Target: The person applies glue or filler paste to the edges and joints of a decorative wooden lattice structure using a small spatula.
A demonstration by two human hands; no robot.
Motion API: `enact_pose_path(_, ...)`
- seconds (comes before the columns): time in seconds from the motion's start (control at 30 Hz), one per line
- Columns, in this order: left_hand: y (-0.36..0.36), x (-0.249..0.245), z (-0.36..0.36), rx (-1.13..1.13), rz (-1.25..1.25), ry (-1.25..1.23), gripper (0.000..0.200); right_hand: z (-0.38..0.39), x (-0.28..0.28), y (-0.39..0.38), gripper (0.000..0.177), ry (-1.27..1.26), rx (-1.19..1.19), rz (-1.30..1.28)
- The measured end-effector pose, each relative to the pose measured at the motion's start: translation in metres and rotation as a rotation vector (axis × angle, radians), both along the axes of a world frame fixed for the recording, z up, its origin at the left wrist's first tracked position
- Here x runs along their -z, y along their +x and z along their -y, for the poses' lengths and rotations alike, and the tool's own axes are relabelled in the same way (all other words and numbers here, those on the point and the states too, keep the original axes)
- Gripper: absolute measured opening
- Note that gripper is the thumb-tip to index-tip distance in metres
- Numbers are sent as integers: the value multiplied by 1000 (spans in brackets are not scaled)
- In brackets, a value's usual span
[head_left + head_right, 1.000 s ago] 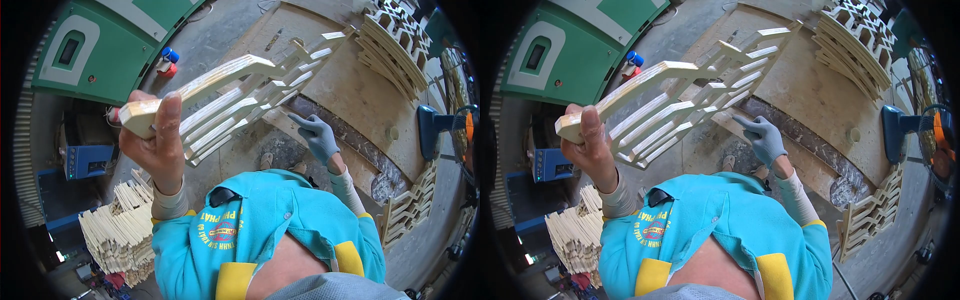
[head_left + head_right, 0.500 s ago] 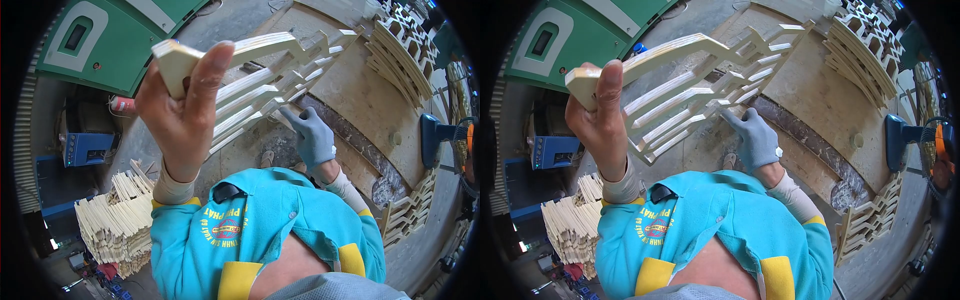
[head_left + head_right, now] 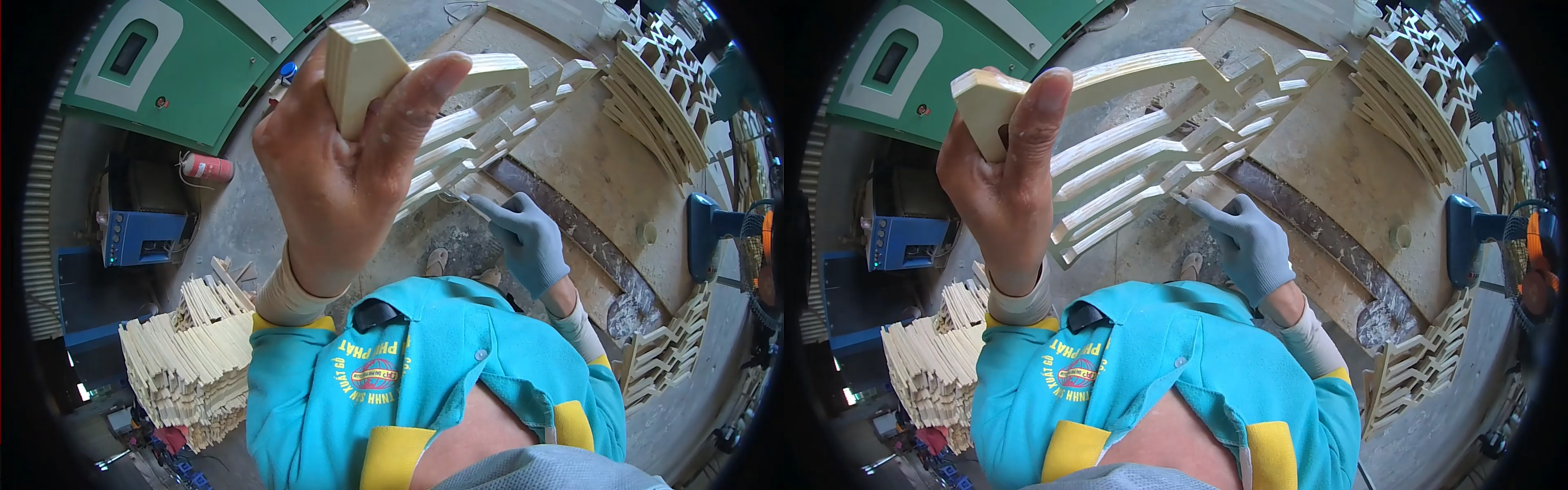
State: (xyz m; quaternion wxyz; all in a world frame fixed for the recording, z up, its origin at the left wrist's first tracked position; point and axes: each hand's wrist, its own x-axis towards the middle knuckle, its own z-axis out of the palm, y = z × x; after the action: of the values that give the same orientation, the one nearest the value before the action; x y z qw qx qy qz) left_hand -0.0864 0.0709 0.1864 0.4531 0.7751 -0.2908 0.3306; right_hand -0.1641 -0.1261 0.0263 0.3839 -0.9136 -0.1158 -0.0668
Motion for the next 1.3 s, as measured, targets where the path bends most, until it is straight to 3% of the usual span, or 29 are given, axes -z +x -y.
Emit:
enact_pose_path(0.3,3,-4,10,9,43,-1,25,-10,-50,-1,65,136,-79,92)
enact_pose_path(0.43,9,-12,16,-6,66,135,25,-17,-57,5,67,180,-132,138)
enact_pose_path(0.63,22,-19,21,-4,-58,14,24,-7,-42,6,64,86,-138,64)
enact_pose_path(0.77,32,-24,30,30,45,13,26,-8,-22,-1,58,61,-183,5)
enact_pose_path(1.0,46,-33,43,65,8,19,30,-19,-9,-3,53,54,-148,-44)
enact_pose_path(1.17,57,-31,53,-44,195,136,35,-22,-1,-2,55,83,-141,-32)
enact_pose_path(1.3,37,-40,62,-117,158,169,36,-33,-6,4,61,150,-174,26)
